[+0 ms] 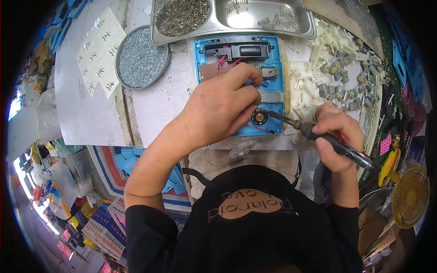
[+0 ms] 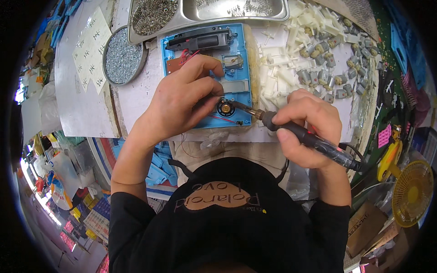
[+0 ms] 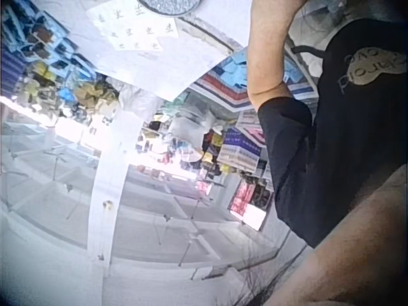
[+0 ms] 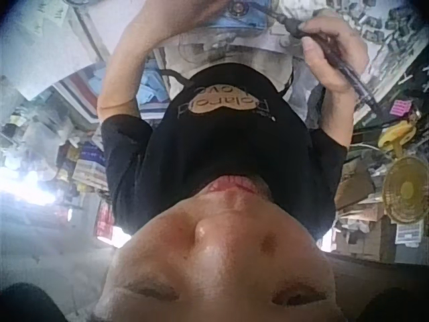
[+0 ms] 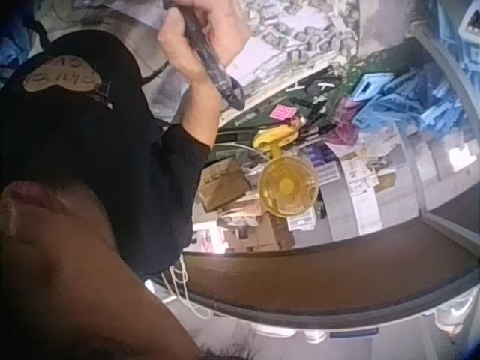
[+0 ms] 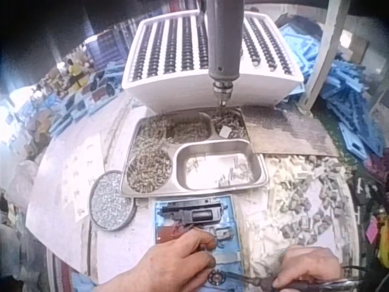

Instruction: Assemble internal components of a blue plastic electronic device casing, including soldering wires and securing with an electric screwdriver.

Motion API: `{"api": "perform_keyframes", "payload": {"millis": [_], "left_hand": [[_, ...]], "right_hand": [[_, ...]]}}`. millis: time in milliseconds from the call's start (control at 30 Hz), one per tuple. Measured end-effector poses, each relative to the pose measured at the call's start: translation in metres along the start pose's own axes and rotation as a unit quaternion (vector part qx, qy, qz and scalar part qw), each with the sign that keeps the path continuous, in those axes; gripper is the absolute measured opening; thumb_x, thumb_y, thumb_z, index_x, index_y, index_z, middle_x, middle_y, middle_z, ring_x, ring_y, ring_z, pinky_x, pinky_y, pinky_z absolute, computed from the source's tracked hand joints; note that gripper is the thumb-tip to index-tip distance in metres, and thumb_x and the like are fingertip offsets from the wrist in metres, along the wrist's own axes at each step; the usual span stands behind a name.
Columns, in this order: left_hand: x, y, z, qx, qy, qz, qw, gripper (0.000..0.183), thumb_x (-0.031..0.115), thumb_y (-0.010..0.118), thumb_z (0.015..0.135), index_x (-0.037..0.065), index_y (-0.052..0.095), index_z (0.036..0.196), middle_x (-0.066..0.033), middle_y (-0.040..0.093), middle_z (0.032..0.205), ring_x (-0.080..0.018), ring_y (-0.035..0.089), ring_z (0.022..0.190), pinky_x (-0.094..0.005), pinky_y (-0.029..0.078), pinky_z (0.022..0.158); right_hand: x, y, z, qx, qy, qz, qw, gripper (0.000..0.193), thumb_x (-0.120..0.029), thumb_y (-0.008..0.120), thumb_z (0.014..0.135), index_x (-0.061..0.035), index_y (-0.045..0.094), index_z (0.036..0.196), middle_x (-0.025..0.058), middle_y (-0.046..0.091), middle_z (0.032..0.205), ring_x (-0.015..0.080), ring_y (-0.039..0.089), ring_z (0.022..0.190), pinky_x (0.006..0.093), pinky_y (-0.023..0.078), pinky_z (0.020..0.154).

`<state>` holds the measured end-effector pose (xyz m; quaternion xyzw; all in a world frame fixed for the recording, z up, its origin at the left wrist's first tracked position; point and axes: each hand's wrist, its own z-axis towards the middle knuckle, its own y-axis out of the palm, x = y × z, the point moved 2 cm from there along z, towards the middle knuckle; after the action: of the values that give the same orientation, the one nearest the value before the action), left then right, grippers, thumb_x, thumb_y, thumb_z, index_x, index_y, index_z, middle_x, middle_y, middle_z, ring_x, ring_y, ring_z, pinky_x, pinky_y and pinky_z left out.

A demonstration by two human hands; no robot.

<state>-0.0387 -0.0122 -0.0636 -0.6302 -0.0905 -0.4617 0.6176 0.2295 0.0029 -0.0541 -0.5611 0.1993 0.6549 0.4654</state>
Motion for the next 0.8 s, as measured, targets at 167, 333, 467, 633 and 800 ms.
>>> {"api": "perform_keyframes", "payload": {"millis": [167,333,467,633,800], "left_hand": [[-0.0003,-0.0014,0.0004,0.000,0.009,-0.004,1.000,0.020,0.000,0.076,0.077,0.006,0.065,0.092,-0.0090,0.061,0.112,-0.0267,0.065,0.089,-0.0366,0.054,0.076],[-0.0011,0.0003,-0.0002,0.004,0.014,0.006,1.000,0.019,0.000,0.076,0.077,0.006,0.064,0.092,-0.0093,0.061,0.112,-0.0277,0.065,0.088,-0.0374,0.054,0.075],[-0.0012,0.0008,-0.0013,0.007,0.016,0.011,1.000,0.019,0.000,0.075,0.078,0.005,0.064,0.092,-0.0096,0.061,0.112,-0.0284,0.066,0.088,-0.0378,0.055,0.074],[-0.0006,0.0002,0.0003,0.009,0.021,0.008,1.000,0.019,0.000,0.075,0.077,0.005,0.063,0.091,-0.0102,0.061,0.111,-0.0287,0.066,0.088,-0.0379,0.055,0.074],[0.0001,0.0004,0.0002,0.009,0.021,0.014,1.000,0.019,0.000,0.075,0.077,0.005,0.063,0.091,-0.0103,0.061,0.110,-0.0288,0.066,0.088,-0.0377,0.055,0.074]], "right_hand": [[-0.0015,0.0036,0.0052,-0.008,0.001,-0.005,1.000,0.019,-0.012,0.073,0.077,-0.0018,0.067,0.092,0.0032,0.051,0.065,0.0159,0.041,0.055,0.0314,0.030,0.052],[-0.0010,0.0047,0.0065,-0.014,-0.001,-0.017,1.000,0.019,-0.012,0.073,0.076,-0.0022,0.067,0.092,0.0031,0.049,0.064,0.0161,0.042,0.055,0.0317,0.031,0.052],[-0.0016,0.0057,0.0088,-0.020,-0.003,-0.034,0.999,0.020,-0.011,0.073,0.075,-0.0030,0.067,0.092,0.0030,0.049,0.063,0.0169,0.042,0.054,0.0320,0.032,0.053],[-0.0058,0.0066,0.0110,-0.027,-0.022,-0.052,0.998,0.020,-0.011,0.073,0.074,-0.0036,0.068,0.092,0.0029,0.050,0.063,0.0182,0.045,0.054,0.0324,0.034,0.053],[-0.0082,0.0022,0.0100,-0.018,-0.030,-0.051,0.998,0.019,-0.011,0.073,0.075,-0.0029,0.067,0.092,0.0029,0.050,0.063,0.0185,0.045,0.055,0.0325,0.035,0.055]]}}
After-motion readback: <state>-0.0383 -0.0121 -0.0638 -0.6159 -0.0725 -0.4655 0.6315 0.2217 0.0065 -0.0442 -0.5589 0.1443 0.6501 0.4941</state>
